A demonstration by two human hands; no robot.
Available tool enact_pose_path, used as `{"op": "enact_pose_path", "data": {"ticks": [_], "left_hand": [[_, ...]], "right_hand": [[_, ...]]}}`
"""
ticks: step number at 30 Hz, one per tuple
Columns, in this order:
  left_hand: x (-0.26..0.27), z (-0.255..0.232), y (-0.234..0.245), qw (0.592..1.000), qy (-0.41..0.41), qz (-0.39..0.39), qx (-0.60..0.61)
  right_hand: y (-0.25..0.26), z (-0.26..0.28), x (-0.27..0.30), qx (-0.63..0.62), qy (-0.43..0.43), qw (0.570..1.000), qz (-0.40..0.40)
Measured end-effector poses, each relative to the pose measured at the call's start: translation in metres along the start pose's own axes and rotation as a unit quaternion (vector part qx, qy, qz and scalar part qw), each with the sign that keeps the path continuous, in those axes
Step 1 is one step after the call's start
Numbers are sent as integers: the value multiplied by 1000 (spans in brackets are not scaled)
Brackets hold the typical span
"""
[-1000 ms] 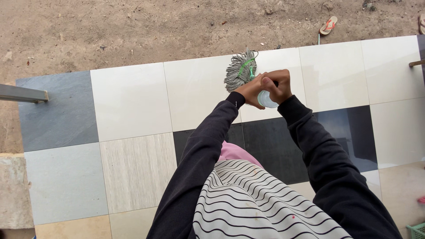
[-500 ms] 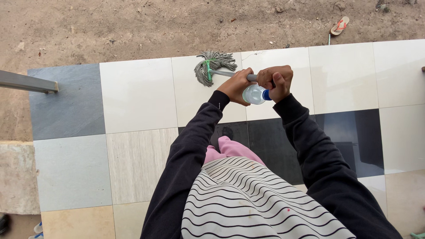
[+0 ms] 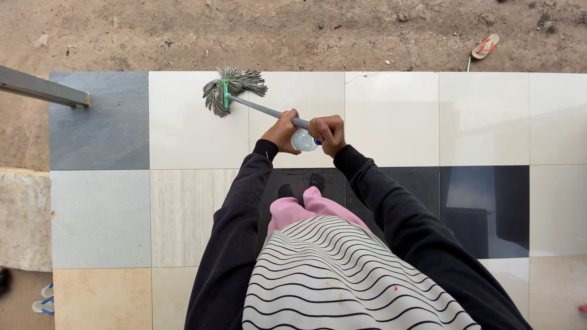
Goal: The person attempts to attach a plastic water bottle to the handle of a mop by pressing and twisting the bottle against the mop's shaft.
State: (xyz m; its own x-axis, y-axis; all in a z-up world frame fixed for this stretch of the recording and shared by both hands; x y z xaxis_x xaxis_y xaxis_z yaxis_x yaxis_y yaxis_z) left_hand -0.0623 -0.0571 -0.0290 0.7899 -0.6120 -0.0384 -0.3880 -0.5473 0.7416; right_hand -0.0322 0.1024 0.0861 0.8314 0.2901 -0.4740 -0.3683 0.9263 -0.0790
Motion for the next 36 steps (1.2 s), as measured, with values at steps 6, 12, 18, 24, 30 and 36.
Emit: {"op": "enact_pose_path", "data": {"ticks": [6,12,18,24,30,36], "left_hand": [[-13,-60,-1,994,-51,-75,53],[-53,-115,-2,985,-100,-88,112],[-91,-136,-26,977,-70,-83,183],[-105,-133,-54,981,-38,12,187],[-111,-146,-50,986,-90,41,133],[-105,-180,-43,980,-141,74,115]], "right_hand": [[17,56,-7,58,40,996,63],[49,109,-24,174,17,981,81],[74,109,-36,266,7,957,113],[84,80,-16,298,17,944,141],[100,97,2,270,26,959,85],[119,132,7,110,48,993,25]]}}
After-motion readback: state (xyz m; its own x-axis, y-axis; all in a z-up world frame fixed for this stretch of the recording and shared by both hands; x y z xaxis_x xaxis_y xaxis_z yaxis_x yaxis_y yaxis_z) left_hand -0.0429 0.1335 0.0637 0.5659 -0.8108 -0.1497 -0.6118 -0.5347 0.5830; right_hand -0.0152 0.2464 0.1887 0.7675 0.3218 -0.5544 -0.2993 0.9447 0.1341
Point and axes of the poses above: each hand's wrist, its own x-axis away from the middle knuckle, its own y-axis out of the back of the hand, z = x × y, the point moved 4 cm from there along -x, towards the middle knuckle, and after that the axes turned 5 degrees about y, right-handed, at the moved point
